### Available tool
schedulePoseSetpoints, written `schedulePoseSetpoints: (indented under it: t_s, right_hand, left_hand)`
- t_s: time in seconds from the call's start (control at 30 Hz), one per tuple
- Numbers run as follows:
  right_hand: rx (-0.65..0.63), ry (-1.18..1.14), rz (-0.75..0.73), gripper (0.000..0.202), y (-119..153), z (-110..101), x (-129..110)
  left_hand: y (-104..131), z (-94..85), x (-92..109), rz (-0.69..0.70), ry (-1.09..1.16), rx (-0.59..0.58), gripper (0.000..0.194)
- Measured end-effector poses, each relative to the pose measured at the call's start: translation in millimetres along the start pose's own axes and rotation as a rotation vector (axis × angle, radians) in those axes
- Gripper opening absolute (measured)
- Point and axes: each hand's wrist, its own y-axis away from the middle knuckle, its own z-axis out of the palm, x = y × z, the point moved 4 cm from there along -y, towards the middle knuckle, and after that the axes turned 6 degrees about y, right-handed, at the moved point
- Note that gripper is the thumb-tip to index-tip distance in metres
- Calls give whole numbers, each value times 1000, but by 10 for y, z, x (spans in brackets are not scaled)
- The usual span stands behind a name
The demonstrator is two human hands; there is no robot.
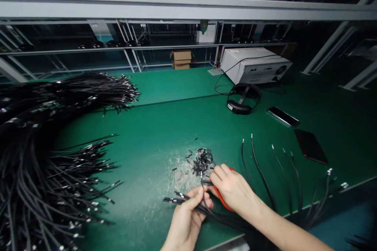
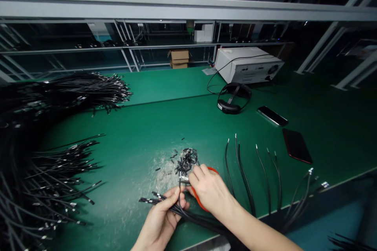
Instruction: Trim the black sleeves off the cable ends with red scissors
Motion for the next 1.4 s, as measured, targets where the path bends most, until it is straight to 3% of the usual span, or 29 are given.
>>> schedulePoseSetpoints:
  t_s: [0.3,0.5,0.63,0.73,0.83,0.93,1.03,1.1,1.2,1.3,1.4]
  right_hand:
    - [2,-27,-47,8,3,2,14]
    - [23,-132,-2,13,20,-4,91]
    - [63,-510,230,17,-19,-68,164]
    - [-11,-889,372,25,-55,-108,113]
    - [-63,-1009,437,31,-70,-165,122]
    - [44,-800,569,33,-9,-211,441]
    - [140,-308,789,34,191,-217,986]
    - [86,-1,926,33,377,-184,1336]
    - [-4,195,1137,34,651,-141,1693]
    - [97,276,1223,39,735,-224,1684]
    - [274,161,1040,36,524,-370,1302]
  left_hand:
    - [-5,11,13,-6,-16,-2,9]
    - [36,24,16,-4,-49,-18,10]
    - [54,51,24,17,-105,-31,16]
    - [54,97,11,12,-177,-60,20]
    - [64,141,-1,22,-203,-115,24]
    - [90,151,-24,-9,-147,-169,24]
    - [103,118,-36,-12,-66,-161,24]
    - [93,82,-25,48,-47,-123,30]
    - [60,26,-4,150,-88,-34,31]
    - [19,0,10,211,-187,27,28]
    - [-22,31,8,240,-247,4,31]
